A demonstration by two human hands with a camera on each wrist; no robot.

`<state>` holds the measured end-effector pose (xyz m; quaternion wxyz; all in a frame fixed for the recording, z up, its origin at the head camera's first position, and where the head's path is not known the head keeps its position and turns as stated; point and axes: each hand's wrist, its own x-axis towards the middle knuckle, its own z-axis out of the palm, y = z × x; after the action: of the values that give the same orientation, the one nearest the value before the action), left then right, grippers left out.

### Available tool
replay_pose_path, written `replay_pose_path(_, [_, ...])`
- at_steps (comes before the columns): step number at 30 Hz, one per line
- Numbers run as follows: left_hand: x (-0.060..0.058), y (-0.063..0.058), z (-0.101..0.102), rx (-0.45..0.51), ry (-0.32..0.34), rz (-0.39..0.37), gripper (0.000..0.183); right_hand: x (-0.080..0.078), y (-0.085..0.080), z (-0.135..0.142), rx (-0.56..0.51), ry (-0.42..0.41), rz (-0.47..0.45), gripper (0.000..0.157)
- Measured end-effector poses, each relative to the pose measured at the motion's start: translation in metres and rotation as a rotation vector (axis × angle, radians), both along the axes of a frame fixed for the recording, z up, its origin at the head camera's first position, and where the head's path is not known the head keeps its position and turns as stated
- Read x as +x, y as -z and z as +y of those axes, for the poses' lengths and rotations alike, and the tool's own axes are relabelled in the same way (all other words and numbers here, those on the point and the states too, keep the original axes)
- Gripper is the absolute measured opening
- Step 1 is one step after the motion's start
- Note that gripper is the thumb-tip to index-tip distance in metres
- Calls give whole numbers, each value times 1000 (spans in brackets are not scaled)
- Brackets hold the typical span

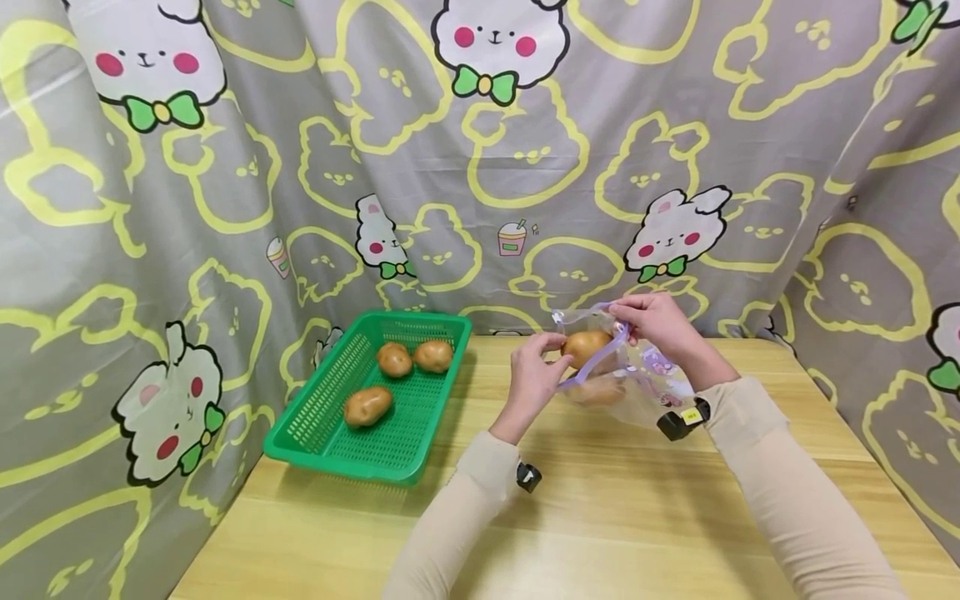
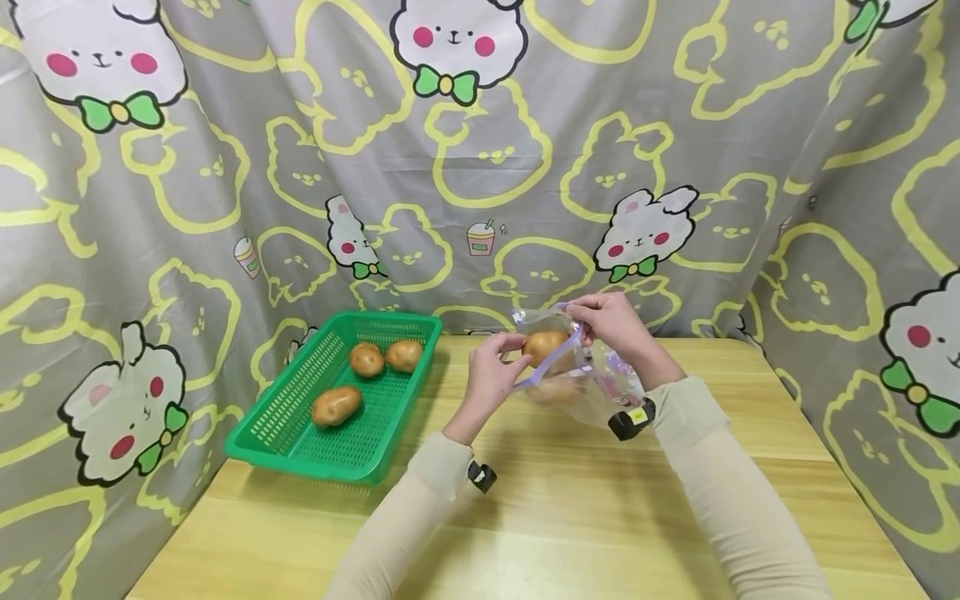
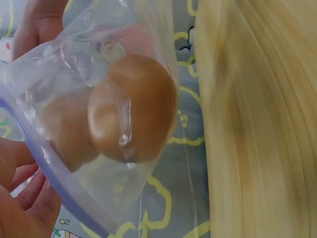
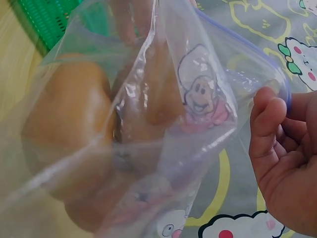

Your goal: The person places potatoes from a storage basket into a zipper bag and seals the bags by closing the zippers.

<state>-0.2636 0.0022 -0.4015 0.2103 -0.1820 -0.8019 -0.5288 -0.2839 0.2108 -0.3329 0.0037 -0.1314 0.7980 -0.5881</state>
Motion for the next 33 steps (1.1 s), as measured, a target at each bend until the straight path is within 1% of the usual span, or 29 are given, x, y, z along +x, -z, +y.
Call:
replay_pose_path(2, [-1, 0, 1, -26, -17, 3, 22, 0, 0, 0, -5, 4, 3, 40])
replay_pose_path(4, [-1, 1, 2, -49, -13, 3, 22, 0, 0, 0, -15, 9, 4, 40])
replay_pose_path(9, [1, -1, 0, -87, 44, 8, 21, 1, 0, 4, -38, 25, 7, 40])
replay_pose_path(12, [3, -8, -7, -94, 73, 14, 19, 0, 0, 7, -35, 26, 12, 40])
replay_pose_path(16, [6, -24, -24, -121, 118, -11, 18, -2, 1, 12, -25, 24, 12, 38])
replay_pose_path(19, [7, -39, -44, -185, 127, -27, 18, -2, 2, 13, -11, 25, 18, 38])
replay_pose_path(21, [7, -50, -62, -251, 108, -40, 18, -2, 2, 13, 22, 27, 36, 37])
replay_pose_path(23, [3, -60, -82, -303, 88, -61, 20, -2, 1, 13, 64, 33, 60, 37])
replay_pose_path(26, [-4, -70, -114, -367, 73, -150, 24, -2, 0, 13, 142, 48, 99, 37])
replay_pose_path(28, [-12, -72, -137, -397, 95, -223, 27, -3, 1, 14, 172, 57, 112, 38])
replay_pose_path(30, [-19, -71, -160, -434, 132, -289, 28, -3, 2, 15, 182, 63, 115, 38])
replay_pose_path(33, [-28, -66, -192, -488, 188, -342, 29, -3, 4, 15, 174, 59, 115, 37])
